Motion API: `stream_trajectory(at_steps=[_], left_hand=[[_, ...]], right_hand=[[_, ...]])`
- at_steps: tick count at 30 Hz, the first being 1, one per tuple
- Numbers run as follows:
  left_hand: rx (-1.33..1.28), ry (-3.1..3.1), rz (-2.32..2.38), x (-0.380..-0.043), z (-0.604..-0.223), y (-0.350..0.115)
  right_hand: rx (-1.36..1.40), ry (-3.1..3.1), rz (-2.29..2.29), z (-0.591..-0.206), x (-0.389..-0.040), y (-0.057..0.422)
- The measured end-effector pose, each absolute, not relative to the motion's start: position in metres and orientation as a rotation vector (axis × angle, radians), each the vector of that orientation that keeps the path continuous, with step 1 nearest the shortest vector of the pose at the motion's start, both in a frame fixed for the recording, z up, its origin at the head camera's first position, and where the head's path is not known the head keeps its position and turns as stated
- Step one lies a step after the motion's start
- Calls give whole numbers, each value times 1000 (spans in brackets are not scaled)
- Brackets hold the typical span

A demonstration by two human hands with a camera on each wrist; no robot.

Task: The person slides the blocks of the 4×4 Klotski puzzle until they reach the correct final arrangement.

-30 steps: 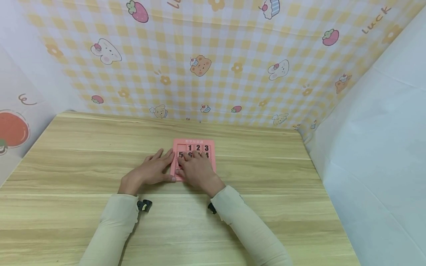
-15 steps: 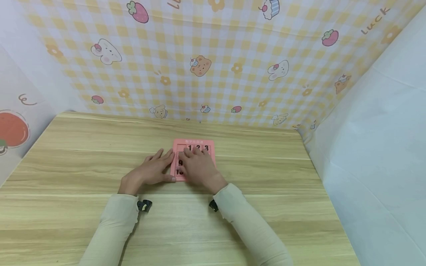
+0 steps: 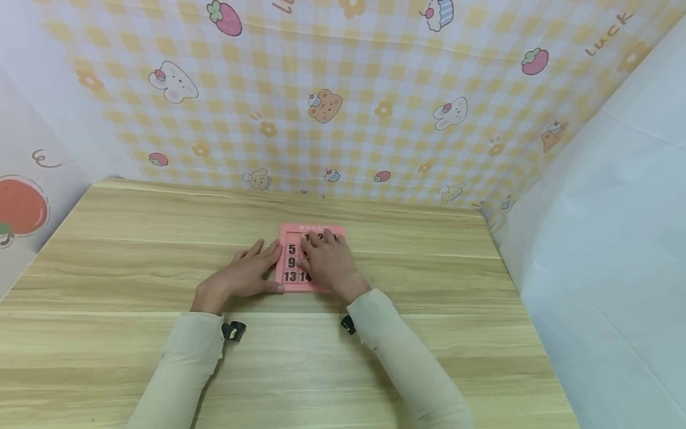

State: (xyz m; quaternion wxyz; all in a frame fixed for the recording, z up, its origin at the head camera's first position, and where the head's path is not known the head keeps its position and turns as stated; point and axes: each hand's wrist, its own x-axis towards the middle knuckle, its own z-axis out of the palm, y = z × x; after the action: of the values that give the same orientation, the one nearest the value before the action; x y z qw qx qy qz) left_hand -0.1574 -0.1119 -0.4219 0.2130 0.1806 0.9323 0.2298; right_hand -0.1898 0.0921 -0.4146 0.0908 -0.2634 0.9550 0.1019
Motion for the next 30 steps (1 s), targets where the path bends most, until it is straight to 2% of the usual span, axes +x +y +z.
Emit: stream_trajectory(at_steps=[30], left_hand=[[499,2594,650,-155,-421,-112]], right_hand=[[-838,2864,313,-416,-193,91]])
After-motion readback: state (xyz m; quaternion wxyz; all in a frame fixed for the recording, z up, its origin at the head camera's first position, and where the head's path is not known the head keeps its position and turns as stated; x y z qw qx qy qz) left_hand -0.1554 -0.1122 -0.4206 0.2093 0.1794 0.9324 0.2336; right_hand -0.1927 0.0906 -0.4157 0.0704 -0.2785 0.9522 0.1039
